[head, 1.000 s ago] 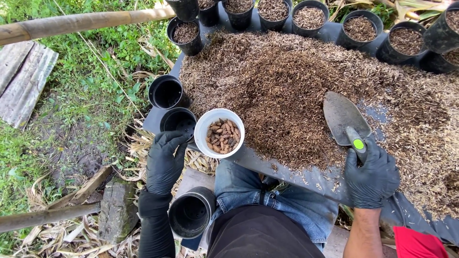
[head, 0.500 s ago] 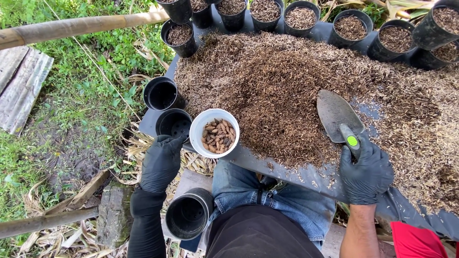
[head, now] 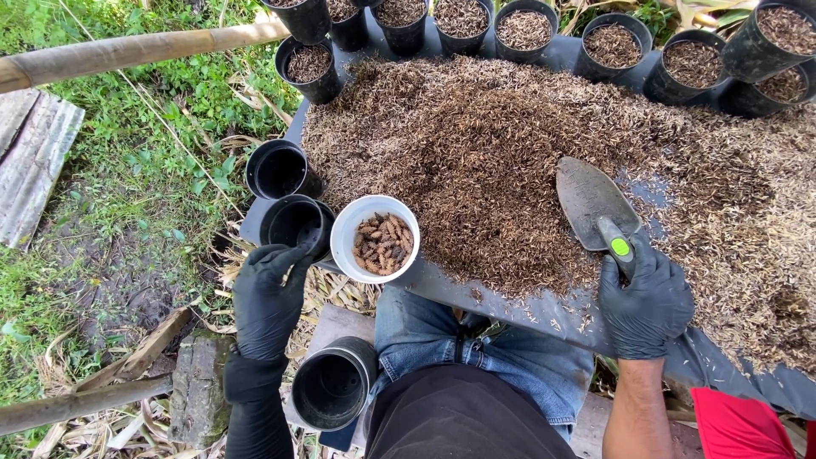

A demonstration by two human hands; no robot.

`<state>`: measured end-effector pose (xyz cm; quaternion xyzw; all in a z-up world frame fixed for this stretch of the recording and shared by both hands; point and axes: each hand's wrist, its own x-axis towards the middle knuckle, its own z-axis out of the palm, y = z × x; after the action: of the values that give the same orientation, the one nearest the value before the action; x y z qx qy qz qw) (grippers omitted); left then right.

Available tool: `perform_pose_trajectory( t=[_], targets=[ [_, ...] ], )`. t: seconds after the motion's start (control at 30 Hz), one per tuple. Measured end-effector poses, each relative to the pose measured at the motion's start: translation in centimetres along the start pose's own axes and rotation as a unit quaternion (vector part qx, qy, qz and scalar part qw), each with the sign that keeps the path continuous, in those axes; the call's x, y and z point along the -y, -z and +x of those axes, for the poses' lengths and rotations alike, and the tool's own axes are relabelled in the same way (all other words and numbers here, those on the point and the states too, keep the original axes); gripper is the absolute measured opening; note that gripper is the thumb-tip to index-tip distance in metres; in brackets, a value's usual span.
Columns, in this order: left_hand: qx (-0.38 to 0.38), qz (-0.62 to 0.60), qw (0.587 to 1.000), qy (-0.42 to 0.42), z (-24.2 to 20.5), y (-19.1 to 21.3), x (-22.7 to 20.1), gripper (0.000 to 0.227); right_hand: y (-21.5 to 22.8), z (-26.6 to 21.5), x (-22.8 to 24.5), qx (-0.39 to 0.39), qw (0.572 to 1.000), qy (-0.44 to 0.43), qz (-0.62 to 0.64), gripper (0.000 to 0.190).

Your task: The person fills small black plastic pots with a soil mixture from a pile on a table using a trowel and their gloved hands, then places small pieces of organic matter into the filled pots.

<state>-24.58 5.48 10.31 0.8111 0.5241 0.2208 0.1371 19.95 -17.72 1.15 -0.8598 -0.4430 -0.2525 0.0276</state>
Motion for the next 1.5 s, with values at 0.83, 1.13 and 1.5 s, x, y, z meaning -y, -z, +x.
perform_pose_trajectory(
  t=[0.83,1.13,1.5],
  targets=[
    [0.109,-0.143,0.905,-0.386,-7.6,-9.9,-19.2,0.043,0.3,0.5,-0.1,0.069,0.997,-0.026,0.032,0.045],
    [0.098,-0.088,0.94,-0.316,-9.3,-8.6,-16.1,0.045,0.0,0.6,-0.2,0.057,0.997,-0.024,0.045,0.044],
    [0.062,-0.097,0.946,-0.304,-4.8,-11.0,-14.2,0.042,-0.2,0.4,-0.2,0.077,0.997,-0.026,0.014,0.048]
  ],
)
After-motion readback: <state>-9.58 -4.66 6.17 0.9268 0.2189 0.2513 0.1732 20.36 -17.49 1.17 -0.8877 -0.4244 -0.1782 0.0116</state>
